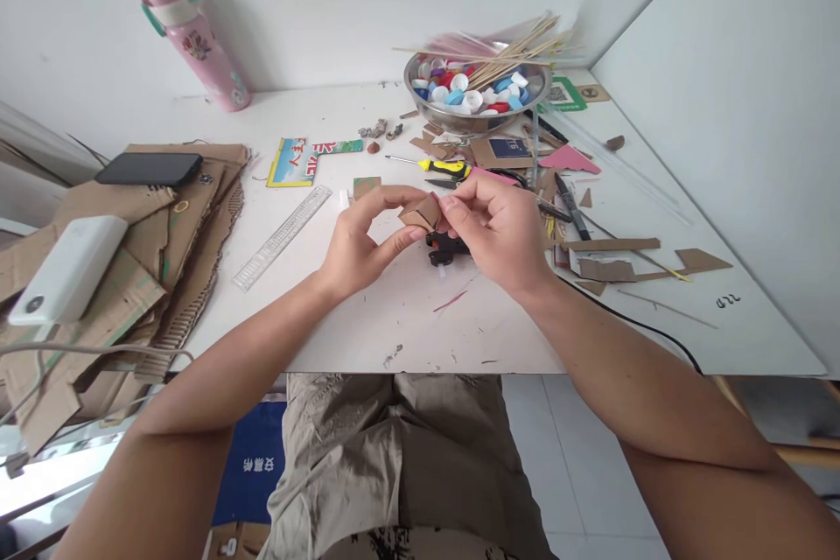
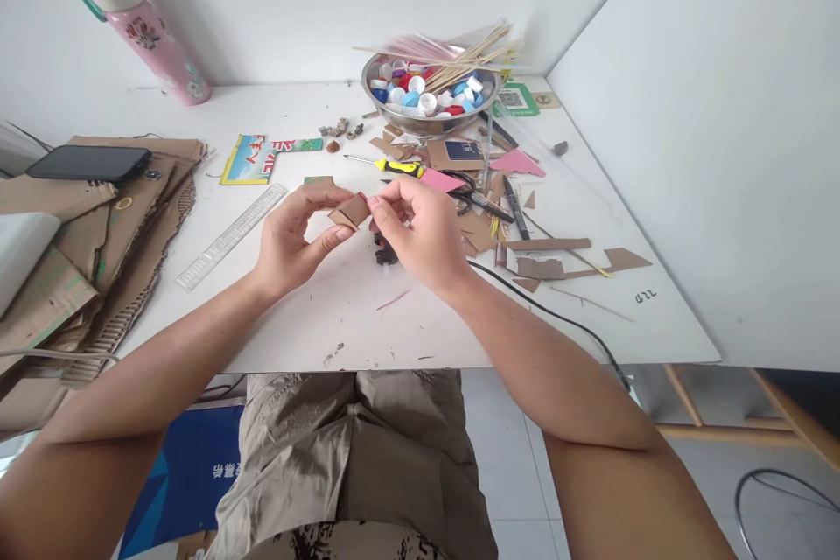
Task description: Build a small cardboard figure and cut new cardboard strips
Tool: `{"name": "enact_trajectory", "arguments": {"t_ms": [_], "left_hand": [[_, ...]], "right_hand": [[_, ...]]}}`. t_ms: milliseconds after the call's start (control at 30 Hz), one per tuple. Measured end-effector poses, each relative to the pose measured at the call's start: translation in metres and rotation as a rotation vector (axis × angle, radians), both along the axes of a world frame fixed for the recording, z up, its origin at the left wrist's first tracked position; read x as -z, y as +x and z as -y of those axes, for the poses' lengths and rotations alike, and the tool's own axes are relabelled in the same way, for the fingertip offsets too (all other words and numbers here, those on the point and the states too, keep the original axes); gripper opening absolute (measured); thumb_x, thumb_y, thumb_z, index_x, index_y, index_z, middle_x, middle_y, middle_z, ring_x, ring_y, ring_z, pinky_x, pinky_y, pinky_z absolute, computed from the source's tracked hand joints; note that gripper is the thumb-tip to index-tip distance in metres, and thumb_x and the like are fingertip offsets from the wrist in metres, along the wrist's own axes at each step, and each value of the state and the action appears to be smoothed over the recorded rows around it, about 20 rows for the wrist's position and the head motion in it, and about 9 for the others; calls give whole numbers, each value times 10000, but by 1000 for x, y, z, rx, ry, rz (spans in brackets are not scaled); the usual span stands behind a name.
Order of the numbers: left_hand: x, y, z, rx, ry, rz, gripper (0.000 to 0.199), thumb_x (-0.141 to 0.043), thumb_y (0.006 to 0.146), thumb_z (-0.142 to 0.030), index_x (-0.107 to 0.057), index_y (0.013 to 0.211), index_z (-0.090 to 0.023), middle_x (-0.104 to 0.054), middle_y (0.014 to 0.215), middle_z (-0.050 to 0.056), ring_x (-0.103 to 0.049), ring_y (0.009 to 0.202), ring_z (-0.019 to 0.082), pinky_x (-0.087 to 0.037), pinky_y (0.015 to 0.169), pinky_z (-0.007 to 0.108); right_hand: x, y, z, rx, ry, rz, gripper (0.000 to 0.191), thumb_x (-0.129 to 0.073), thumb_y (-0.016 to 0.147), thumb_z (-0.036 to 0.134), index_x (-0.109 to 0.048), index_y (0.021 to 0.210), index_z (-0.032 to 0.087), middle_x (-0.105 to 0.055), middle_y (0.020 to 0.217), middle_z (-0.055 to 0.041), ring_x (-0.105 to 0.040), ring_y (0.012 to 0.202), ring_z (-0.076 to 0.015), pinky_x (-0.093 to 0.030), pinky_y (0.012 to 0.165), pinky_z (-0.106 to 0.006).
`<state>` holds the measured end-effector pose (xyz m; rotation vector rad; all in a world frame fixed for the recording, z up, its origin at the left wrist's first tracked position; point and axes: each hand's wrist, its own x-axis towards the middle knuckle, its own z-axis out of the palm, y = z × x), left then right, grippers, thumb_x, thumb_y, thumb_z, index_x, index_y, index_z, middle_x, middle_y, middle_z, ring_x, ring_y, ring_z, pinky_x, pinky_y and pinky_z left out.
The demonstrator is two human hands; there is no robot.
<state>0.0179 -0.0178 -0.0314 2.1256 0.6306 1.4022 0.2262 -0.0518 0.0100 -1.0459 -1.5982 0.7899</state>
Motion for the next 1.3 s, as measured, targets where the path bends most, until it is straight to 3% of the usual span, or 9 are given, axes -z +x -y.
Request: {"name": "enact_trajectory", "arguments": {"t_ms": [200, 300, 400, 500, 667, 767, 867, 1067, 1300], "left_hand": [[0, -3, 6, -200, 233, -166, 410, -672, 1110, -566, -794, 1348, -255, -853, 1361, 125, -812, 1284, 268, -672, 1125, 464], [6, -6, 5, -214, 218, -228, 506, -656, 1095, -618, -767, 1439, -263, -839, 1378, 139, -805, 1293, 285, -677, 1129, 471], [11, -7, 3, -253, 179, -280, 627, -774, 1003, -660, -739, 1499, -277, -812, 1390, 146, -782, 1310, 317, -665, 1152, 503], [11, -5, 4, -288, 141, -246, 558, -846, 992, -562, -760, 1473, -294, -804, 1311, 118, -777, 1256, 296, -671, 1122, 493], [2, -1, 5, -153, -129, -43, 538, -841, 982, -633, -802, 1383, -277, -834, 1292, 109, -799, 1186, 263, -691, 1043, 428], [-3, 0, 5, -50, -331, 78, 644, -877, 906, -724, -814, 1334, -248, -854, 1287, 118, -827, 1152, 268, -695, 1044, 434], [-7, 1, 6, 20, -440, 125, 674, -952, 830, -713, -826, 1284, -231, -868, 1252, 117, -844, 1129, 273, -692, 1063, 442], [-13, 1, 8, 72, -489, 106, 631, -1006, 791, -656, -844, 1226, -229, -880, 1280, 118, -849, 1173, 290, -683, 1095, 441], [-10, 0, 8, 19, -402, 61, 599, -958, 845, -672, -843, 1238, -234, -885, 1251, 123, -861, 1147, 283, -696, 1069, 429]], "right_hand": [[12, -5, -4, 51, -23, -32, 510, -775, 958, 697, -575, 771, 266, -650, 676, 13, -631, 609, -158, -530, 593, -311], [15, -8, -4, 65, -45, -24, 484, -781, 965, 662, -581, 778, 264, -670, 686, 10, -645, 618, -166, -544, 601, -316], [16, -11, -2, 74, -40, -24, 493, -789, 962, 681, -591, 787, 265, -691, 712, -1, -677, 658, -183, -575, 632, -331], [15, -12, 0, 56, -15, -40, 547, -769, 967, 758, -587, 804, 269, -686, 715, 2, -674, 650, -179, -574, 625, -328], [10, -3, -1, -74, 32, -19, 620, -723, 946, 882, -671, 956, 264, -731, 806, -4, -690, 681, -163, -578, 649, -312], [6, 3, -2, -122, 61, 5, 614, -811, 912, 835, -739, 1147, 273, -775, 864, -9, -732, 747, -183, -632, 744, -344], [5, 7, -3, -143, 100, 30, 538, -835, 943, 758, -784, 1187, 281, -804, 914, -25, -757, 793, -199, -666, 812, -375], [5, 9, -4, -129, 169, 78, 404, -854, 975, 663, -837, 1084, 274, -842, 1030, -60, -769, 844, -208, -683, 846, -391], [1, 5, 0, -53, 70, 95, 452, -901, 896, 716, -840, 1019, 286, -826, 1018, -68, -769, 884, -241, -689, 876, -421]]}}
